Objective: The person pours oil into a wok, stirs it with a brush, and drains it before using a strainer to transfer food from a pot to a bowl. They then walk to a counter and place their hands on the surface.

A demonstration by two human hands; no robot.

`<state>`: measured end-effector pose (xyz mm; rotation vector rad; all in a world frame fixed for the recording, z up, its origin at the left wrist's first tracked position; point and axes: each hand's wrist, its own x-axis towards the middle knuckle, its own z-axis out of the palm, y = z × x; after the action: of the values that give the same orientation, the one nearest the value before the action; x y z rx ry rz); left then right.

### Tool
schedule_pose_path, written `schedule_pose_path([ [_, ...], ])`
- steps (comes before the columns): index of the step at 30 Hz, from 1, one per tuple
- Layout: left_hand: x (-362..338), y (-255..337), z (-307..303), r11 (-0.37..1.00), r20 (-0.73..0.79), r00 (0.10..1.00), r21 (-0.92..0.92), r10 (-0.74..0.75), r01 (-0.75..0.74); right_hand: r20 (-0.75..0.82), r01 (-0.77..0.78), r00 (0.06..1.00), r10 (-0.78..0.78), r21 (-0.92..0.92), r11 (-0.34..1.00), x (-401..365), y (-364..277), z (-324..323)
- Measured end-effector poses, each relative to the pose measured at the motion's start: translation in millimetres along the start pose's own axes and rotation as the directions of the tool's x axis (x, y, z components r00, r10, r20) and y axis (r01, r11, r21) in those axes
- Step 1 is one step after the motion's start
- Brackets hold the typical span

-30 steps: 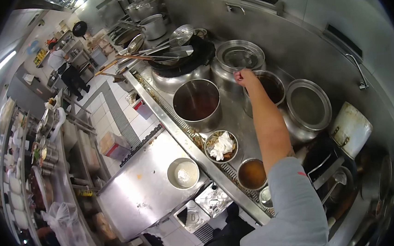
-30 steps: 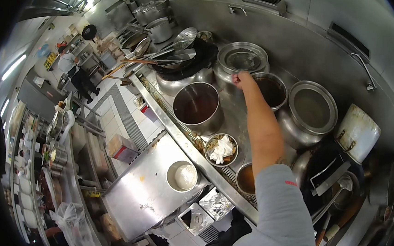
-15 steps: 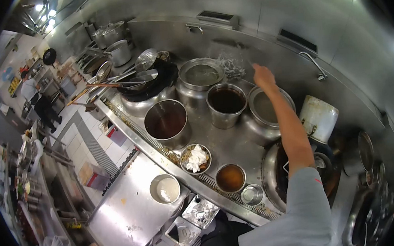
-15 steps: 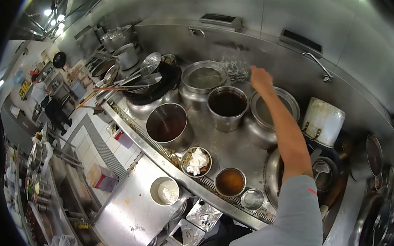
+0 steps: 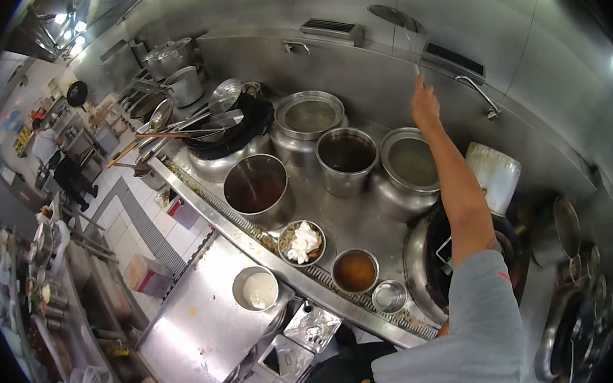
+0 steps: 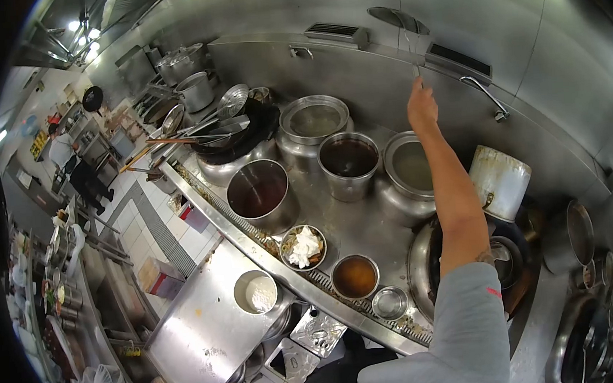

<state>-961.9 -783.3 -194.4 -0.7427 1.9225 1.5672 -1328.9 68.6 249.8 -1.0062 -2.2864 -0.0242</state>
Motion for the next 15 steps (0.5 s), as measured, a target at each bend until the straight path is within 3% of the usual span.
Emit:
schedule_pose_path([
  [1, -2.9, -0.1, 0.6, 1.000, 0.022, 1.000, 0.006, -0.008, 0.008, 0.001, -0.002, 1.000, 0.002, 0.000, 1.000, 2.0, 4.2, 9.0],
  [2, -3.9, -0.2, 2.5, 1.000, 0.045, 0.999, 0.009, -0.015, 0.014, 0.101, 0.032, 0.994, -0.029, -0.023, 0.999, 9.8, 10.7, 26.7],
  [3, 18.6, -40.0, -9.8, 0.992, 0.146, 0.988, 0.106, 0.046, -0.062, 0.201, 0.069, 0.978, -0.058, -0.045, 0.997, 14.7, 15.8, 36.0],
  [4, 7.8, -42.4, -9.5, 0.996, 0.115, 0.993, 0.086, 0.007, -0.017, 0.200, 0.065, 0.978, -0.055, -0.046, 0.997, 13.9, 16.7, 34.9],
  [6, -4.0, -43.8, -5.4, 0.995, 0.091, 0.995, 0.091, -0.042, 0.034, 0.215, -0.009, 0.974, -0.076, 0.370, 0.929, 13.5, 4.6, 26.5],
  [7, -7.2, -42.8, -1.7, 0.994, 0.085, 0.994, 0.091, -0.062, 0.054, 0.213, -0.007, 0.974, -0.079, 0.373, 0.928, 11.1, -7.1, 11.4],
  [8, -12.6, -42.8, -0.6, 0.993, 0.077, 0.994, 0.096, -0.072, 0.064, 0.312, -0.187, 0.945, -0.095, 0.757, 0.626, 5.4, -20.5, -11.9],
  [9, -16.2, -41.5, 0.4, 0.992, 0.069, 0.995, 0.101, -0.078, 0.071, 0.388, -0.364, 0.908, -0.158, 0.917, 0.163, 1.8, -30.6, -25.3],
  [10, -19.1, -40.9, 2.5, 0.991, 0.062, 0.994, 0.106, -0.084, 0.077, 0.392, -0.368, 0.906, -0.159, 0.916, 0.160, 2.9, -37.6, -25.7],
  [12, -24.1, -39.7, 5.6, 0.990, 0.052, 0.994, 0.111, -0.091, 0.085, 0.441, -0.458, 0.887, -0.134, 0.810, -0.366, 13.5, -45.3, -24.5],
  [13, -25.4, -37.4, 7.3, 0.990, 0.049, 0.995, 0.115, -0.092, 0.086, 0.442, -0.459, 0.887, -0.134, 0.809, -0.368, 31.9, -38.3, 0.6],
  [15, -25.4, -36.2, 6.7, 0.989, 0.047, 0.995, 0.124, -0.089, 0.083, 0.757, -0.763, 0.604, -0.251, 0.458, -0.456, 58.8, -7.9, 73.3],
])
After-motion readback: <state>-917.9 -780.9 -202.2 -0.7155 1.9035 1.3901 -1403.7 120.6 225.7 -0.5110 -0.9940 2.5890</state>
